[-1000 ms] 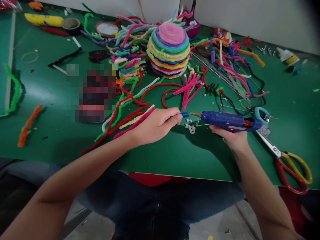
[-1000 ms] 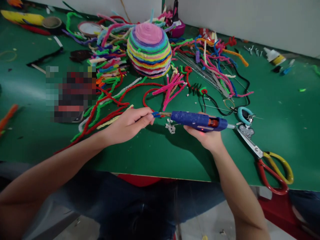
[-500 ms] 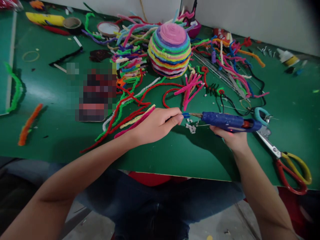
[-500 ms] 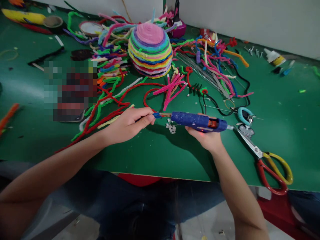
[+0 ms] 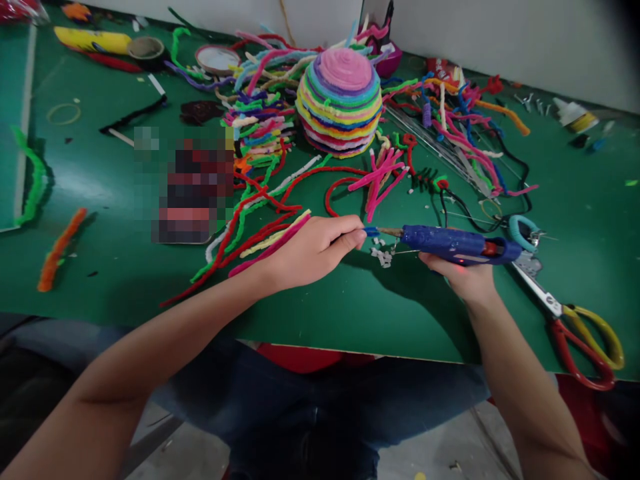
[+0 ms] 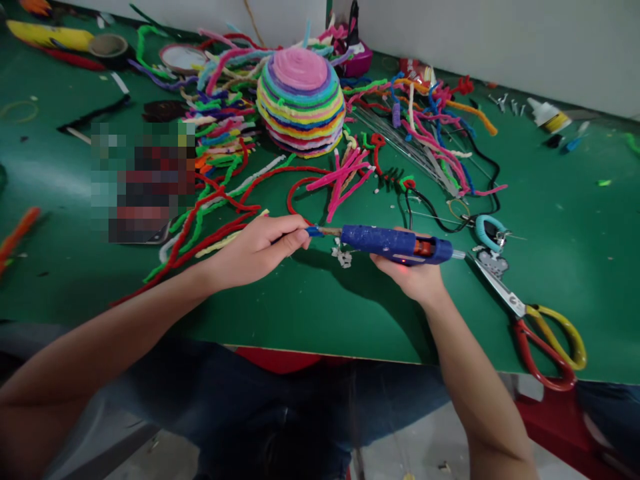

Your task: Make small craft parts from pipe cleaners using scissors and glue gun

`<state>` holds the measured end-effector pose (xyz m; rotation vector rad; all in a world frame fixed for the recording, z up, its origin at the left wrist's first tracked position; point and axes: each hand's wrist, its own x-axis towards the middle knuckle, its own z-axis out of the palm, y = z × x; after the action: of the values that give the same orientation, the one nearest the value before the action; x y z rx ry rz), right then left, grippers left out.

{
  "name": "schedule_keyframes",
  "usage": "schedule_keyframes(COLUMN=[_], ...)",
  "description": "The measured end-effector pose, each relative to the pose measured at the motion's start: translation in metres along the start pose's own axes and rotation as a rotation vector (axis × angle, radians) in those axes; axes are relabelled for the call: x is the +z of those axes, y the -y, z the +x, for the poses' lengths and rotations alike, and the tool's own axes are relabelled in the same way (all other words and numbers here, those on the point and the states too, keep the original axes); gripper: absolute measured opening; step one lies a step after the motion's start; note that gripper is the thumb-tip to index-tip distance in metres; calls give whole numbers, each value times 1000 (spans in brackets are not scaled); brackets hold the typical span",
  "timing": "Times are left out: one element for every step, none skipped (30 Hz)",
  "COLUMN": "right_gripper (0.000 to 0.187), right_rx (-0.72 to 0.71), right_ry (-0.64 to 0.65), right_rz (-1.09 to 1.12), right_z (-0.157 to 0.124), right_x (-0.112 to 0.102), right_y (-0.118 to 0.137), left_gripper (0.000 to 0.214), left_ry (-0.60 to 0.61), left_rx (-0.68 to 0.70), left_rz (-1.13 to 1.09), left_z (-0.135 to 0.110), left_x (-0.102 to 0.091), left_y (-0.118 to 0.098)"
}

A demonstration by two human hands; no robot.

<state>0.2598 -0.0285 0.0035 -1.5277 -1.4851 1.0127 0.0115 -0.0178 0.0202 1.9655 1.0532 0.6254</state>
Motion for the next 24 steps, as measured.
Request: schedule_keyframes(right_gripper=[18,18,18,18,19,19,20,20,20,20,20,20,20,20,20,19,18,17,16,15,14,14,13,13], right_rx=[5,9,10,9,9,8,8,5,-1,-9,-18,-24,-29,-33,-33,-34,-34,-34,-33,-31,-29,-26,-20,-16], right_ry=[-5,-7,-3,6,13,12,9,6,9,13,18,27,31,31,33,25,17,9,-2,-12,-24,-34,-36,-40], right_rz=[9,12,12,8,0,-7,-18,-31,-46,-58,-68,-77,-83,-85,-89,-90,-92,-93,-93,-92,-85,-74,-62,-46], right_z=[0,0,0,0,0,0,0,0,0,0,0,-1,-1,-1,0,0,0,0,0,1,1,2,2,2], right_x=[0,0,0,0,0,0,-1,-1,-1,-2,-2,-2,-2,-2,-2,-2,-1,-1,-1,-1,-1,-2,-2,-3], right_y=[0,1,1,1,2,2,1,1,0,-1,-3,-4,-5,-6,-6,-6,-6,-5,-4,-3,-2,-1,-1,-1], left_gripper=[32,32,32,32,32,32,32,32,32,31,32,32,32,32,32,32,32,32,33,33,34,34,33,33], left_ry=[-1,-2,-3,-5,-8,-9,-8,-6,-4,0,5,12,19,27,35,41,43,43,39,34,26,17,9,2], left_rx=[-4,-9,-13,-17,-18,-20,-19,-17,-15,-12,-11,-11,-15,-20,-24,-28,-31,-35,-39,-44,-49,-54,-57,-59], left_rz=[-3,-7,-10,-12,-14,-13,-12,-8,-3,1,4,4,-1,-11,-26,-43,-59,-72,-80,-83,-82,-79,-78,-79], left_z=[0,0,0,0,0,-1,-1,-1,-1,0,0,0,0,0,0,0,0,-1,-1,-1,-1,-1,0,0], left_x=[0,0,0,0,0,0,0,0,0,0,0,0,0,0,0,0,-1,-1,-2,-2,-2,-3,-3,-3], left_y=[0,0,0,0,0,0,0,0,0,0,-1,-1,-1,-1,-1,-2,-2,-2,-2,-2,-2,-2,-2,-2])
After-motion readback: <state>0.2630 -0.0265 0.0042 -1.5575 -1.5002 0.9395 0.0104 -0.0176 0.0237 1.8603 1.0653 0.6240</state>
